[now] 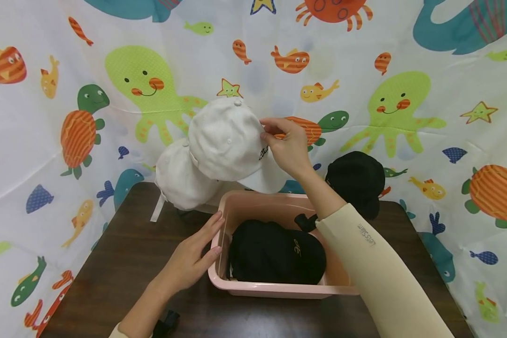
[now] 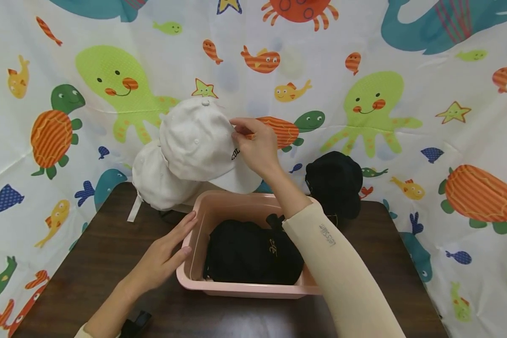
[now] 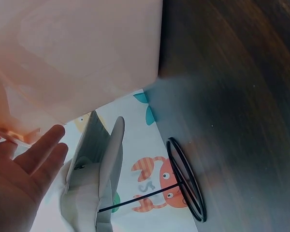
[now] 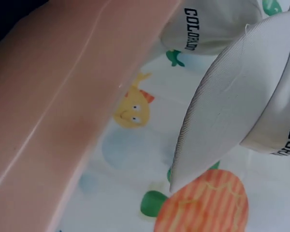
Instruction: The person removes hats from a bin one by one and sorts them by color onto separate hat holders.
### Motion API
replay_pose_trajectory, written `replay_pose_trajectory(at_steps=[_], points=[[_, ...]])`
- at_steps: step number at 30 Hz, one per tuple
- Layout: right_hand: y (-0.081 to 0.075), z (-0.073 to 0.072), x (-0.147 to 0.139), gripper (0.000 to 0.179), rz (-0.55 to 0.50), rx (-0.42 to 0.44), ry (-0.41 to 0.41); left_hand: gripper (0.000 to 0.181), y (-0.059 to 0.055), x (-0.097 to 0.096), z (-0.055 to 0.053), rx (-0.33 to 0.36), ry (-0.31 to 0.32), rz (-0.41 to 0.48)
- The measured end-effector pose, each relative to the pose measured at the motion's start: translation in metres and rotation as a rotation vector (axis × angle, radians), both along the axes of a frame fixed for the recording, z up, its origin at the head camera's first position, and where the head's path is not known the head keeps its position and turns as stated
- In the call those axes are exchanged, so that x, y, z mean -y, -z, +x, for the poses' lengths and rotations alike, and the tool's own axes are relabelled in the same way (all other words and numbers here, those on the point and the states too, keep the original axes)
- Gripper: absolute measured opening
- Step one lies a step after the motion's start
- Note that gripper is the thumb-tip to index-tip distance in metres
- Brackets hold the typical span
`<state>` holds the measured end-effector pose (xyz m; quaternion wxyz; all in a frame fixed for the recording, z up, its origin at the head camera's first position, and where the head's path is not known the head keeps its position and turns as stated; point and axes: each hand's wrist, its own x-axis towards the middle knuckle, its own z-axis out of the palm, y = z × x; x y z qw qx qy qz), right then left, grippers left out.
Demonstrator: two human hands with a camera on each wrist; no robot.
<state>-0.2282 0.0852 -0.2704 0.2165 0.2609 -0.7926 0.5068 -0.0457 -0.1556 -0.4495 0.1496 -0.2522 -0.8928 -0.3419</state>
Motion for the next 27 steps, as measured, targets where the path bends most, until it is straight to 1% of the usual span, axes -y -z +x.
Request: replay_pose_trajectory(at_steps=[6,9,14,17,22,27], points=[[0.009,-0.011,0.012,0.025,-0.043,0.041,0.002,0.060,0.001,0.001,-0.001,-0.004,-0.004,-0.012],[0.014,-0.016,0.019,0.025,-0.070,0.054,-0.013,0.060,0.000,0.001,-0.001,-0.004,-0.005,-0.013],[0.020,-0.020,0.032,0.024,-0.094,0.069,-0.023,0.061,0.000,0.001,-0.001,-0.008,-0.008,-0.023],[0.022,-0.021,0.039,0.024,-0.099,0.066,-0.031,0.060,0.000,0.001,-0.002,-0.010,-0.007,-0.027],[0.022,-0.022,0.054,0.024,-0.096,0.043,-0.071,0.060,0.000,0.001,-0.001,-0.010,-0.011,-0.030],[0.022,-0.025,0.066,0.024,-0.085,0.024,-0.078,0.060,0.000,0.001,-0.001,-0.006,-0.010,-0.034]])
